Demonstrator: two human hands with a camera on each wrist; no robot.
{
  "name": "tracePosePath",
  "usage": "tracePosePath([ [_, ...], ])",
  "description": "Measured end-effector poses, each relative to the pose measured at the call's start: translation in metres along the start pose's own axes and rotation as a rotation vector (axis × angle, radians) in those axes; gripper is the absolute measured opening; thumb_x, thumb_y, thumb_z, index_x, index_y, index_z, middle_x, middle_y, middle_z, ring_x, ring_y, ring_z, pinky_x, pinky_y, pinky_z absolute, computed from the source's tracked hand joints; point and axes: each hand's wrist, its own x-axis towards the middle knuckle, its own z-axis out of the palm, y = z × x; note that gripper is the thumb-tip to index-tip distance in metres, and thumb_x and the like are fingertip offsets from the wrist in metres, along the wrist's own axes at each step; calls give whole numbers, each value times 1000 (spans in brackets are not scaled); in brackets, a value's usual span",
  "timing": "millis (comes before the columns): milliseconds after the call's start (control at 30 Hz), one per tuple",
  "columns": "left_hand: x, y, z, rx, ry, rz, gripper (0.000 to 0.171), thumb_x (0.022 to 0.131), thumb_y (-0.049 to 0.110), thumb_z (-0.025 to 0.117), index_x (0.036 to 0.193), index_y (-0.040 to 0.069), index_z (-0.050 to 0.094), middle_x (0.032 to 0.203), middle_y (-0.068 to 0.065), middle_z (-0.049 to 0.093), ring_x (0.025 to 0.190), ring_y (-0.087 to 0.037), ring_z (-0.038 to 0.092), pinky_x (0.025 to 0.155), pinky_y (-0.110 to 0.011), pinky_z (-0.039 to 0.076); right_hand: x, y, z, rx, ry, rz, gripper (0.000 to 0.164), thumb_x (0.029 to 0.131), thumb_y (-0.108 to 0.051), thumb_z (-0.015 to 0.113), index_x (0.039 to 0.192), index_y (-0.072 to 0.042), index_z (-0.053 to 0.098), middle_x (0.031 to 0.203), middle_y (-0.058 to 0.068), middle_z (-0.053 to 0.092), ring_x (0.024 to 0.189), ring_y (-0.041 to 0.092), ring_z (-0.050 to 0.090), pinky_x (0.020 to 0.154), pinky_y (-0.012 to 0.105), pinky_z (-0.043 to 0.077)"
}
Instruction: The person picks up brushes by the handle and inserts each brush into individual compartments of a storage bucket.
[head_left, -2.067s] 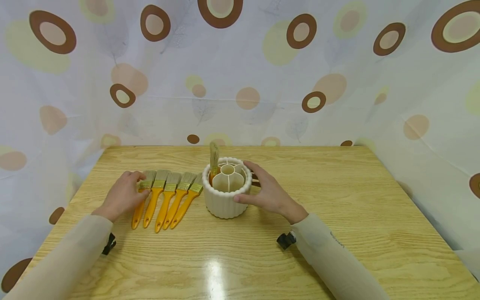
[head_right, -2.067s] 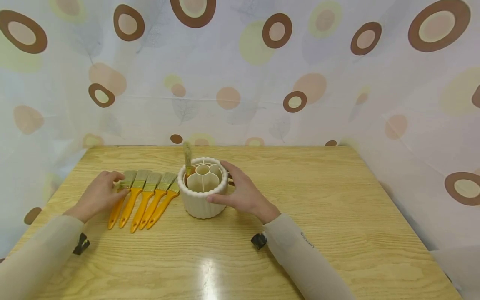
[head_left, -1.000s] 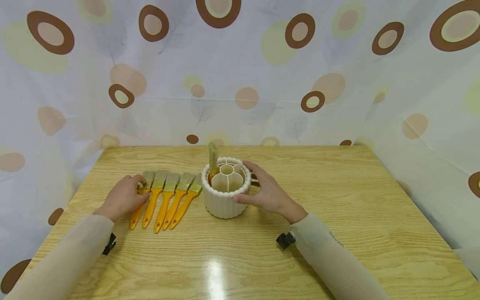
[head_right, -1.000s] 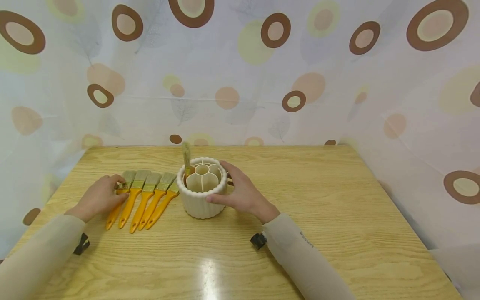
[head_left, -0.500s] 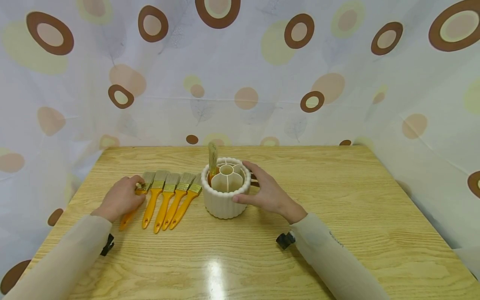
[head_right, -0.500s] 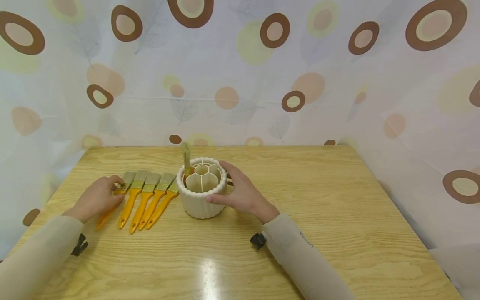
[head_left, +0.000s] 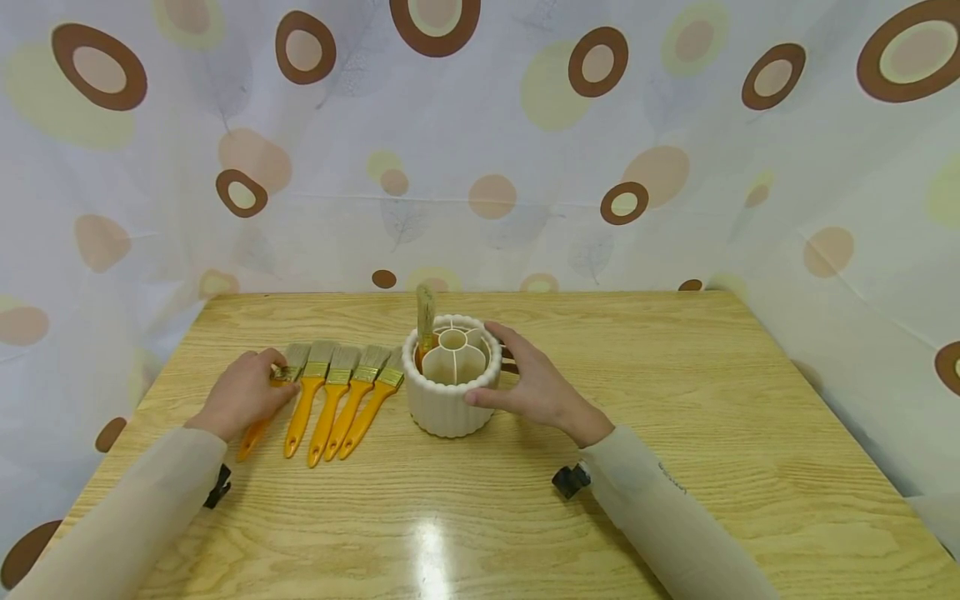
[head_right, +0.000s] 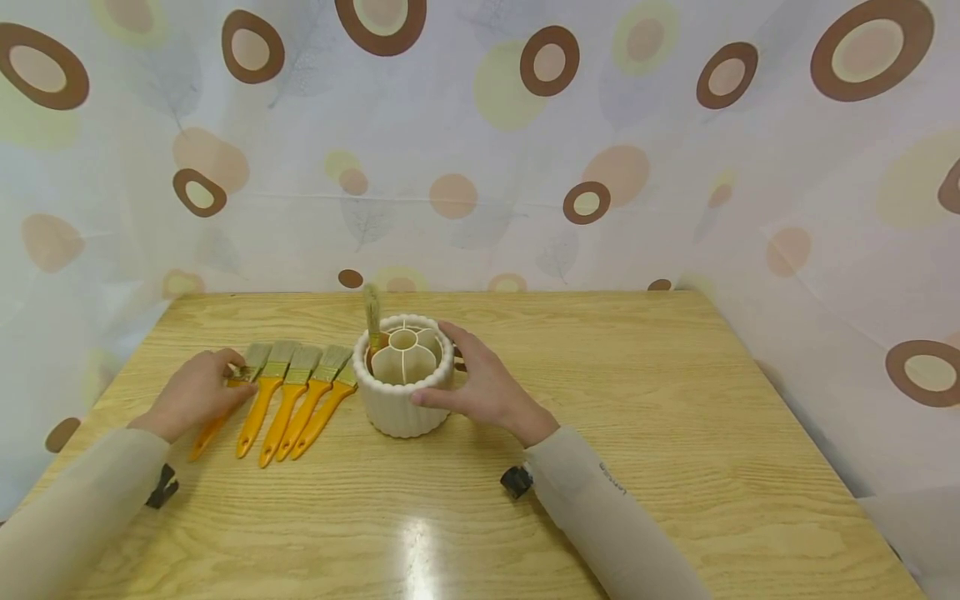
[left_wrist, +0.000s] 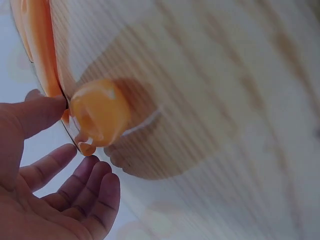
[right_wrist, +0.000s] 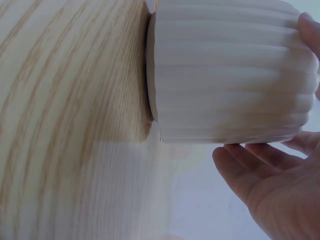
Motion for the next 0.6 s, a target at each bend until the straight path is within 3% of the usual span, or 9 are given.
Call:
tracePosePath([
  [333,2,2,0,4,27,-2,35,87,16,67,112,-8,58,101,-26,59,89,-38,56,75,-52,46,0,0,0,-7,-1,5,101,73,-49,79,152,-20,23,146,-5,35,126,23,44,100,45,42],
  [600,2,-1,-3,-8,9,-24,41,87,18,67,114,-11,56,104,-29,59,94,-42,56,78,-54,46,0,1,0,-9,-2,16,100,73,-49,79,152,-22,23,147,-6,34,126,23,44,100,45,42],
])
